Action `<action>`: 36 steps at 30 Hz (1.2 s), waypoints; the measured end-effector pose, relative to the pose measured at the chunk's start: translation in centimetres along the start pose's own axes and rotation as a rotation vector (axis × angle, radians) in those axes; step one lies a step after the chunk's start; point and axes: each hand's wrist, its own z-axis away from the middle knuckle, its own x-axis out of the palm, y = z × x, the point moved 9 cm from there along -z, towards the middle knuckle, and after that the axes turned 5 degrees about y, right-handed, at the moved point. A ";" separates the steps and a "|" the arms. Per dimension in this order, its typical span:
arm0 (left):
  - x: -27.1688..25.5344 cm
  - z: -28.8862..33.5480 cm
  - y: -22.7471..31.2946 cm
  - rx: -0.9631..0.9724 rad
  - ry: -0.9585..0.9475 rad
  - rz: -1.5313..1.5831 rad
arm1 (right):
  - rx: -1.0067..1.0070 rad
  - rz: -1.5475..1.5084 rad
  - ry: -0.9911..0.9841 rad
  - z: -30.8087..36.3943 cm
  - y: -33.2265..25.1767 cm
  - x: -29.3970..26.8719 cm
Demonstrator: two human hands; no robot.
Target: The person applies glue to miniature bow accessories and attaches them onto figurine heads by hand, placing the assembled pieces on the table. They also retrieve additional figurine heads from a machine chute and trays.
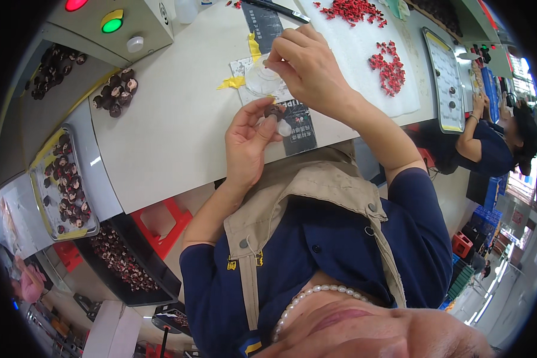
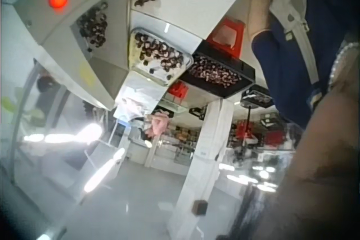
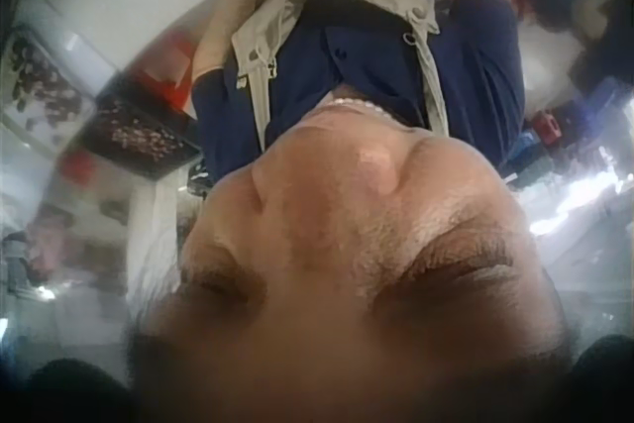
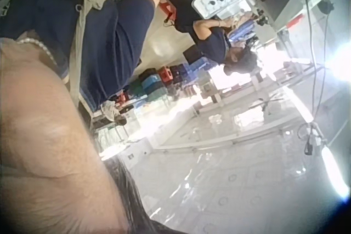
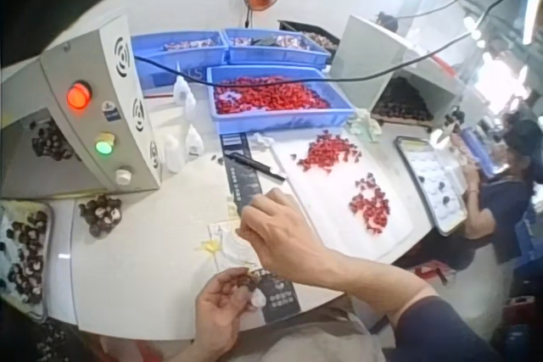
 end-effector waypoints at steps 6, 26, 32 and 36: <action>1.0 -0.4 -0.6 -0.008 0.032 0.054 | 0.598 -0.735 -0.064 4.7 2.8 -0.2; 0.7 -0.2 -0.8 0.145 0.073 -0.049 | 0.635 -0.715 -0.147 7.3 2.2 0.4; 0.7 0.0 -0.4 0.233 0.071 -0.110 | 0.598 -0.713 -0.041 8.5 1.4 1.3; 1.2 0.3 -0.1 0.256 0.049 -0.157 | 0.626 -0.753 -0.061 9.2 1.4 2.0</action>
